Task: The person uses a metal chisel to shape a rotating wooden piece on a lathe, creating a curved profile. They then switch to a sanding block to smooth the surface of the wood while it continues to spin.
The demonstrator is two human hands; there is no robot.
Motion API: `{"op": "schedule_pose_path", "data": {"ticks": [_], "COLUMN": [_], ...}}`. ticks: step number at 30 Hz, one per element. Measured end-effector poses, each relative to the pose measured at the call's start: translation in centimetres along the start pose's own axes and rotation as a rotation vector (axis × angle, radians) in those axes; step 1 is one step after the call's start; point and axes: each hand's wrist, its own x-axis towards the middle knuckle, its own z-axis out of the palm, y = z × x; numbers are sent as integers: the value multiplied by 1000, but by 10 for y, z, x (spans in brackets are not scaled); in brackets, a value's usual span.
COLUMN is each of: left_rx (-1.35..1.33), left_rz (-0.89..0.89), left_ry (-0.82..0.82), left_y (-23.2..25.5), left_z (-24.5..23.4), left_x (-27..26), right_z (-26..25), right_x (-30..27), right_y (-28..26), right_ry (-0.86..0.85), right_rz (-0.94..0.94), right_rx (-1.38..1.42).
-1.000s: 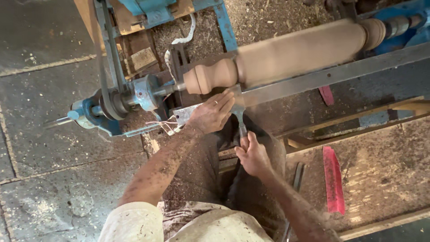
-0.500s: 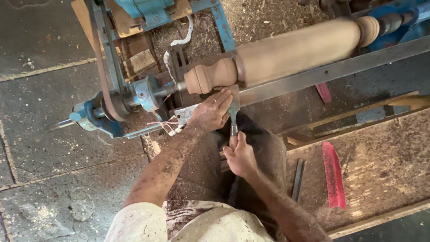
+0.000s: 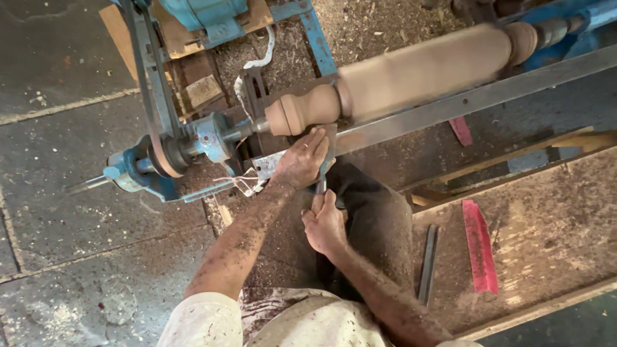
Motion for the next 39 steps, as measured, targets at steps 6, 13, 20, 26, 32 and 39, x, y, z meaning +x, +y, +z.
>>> {"op": "schedule_pose_path", "data": {"ticks": [6,13,20,26,32,39], "left_rx": [68,30,91,78,74,96], "left_rz": [34,56,106,105,98,157], "left_ry": [-45,-56,-100,-150,-228,-273], "left_y": [1,7,8,10,13,10], "left_z": [-11,-19,-19,-25,-27,-25], "left_x": [3,7,8,12,13,15], "right_z": [-20,-51,-80,-105,-138,-160], "right_x": [0,8,16,26,39,75], "right_y": [5,18,27,22,27,61], "right_ry": [-43,-77,-105,-175,-199,-342], "right_rz": [142,134,12,40,23,82], "right_rx": [195,246,146,158,-224,12]}}
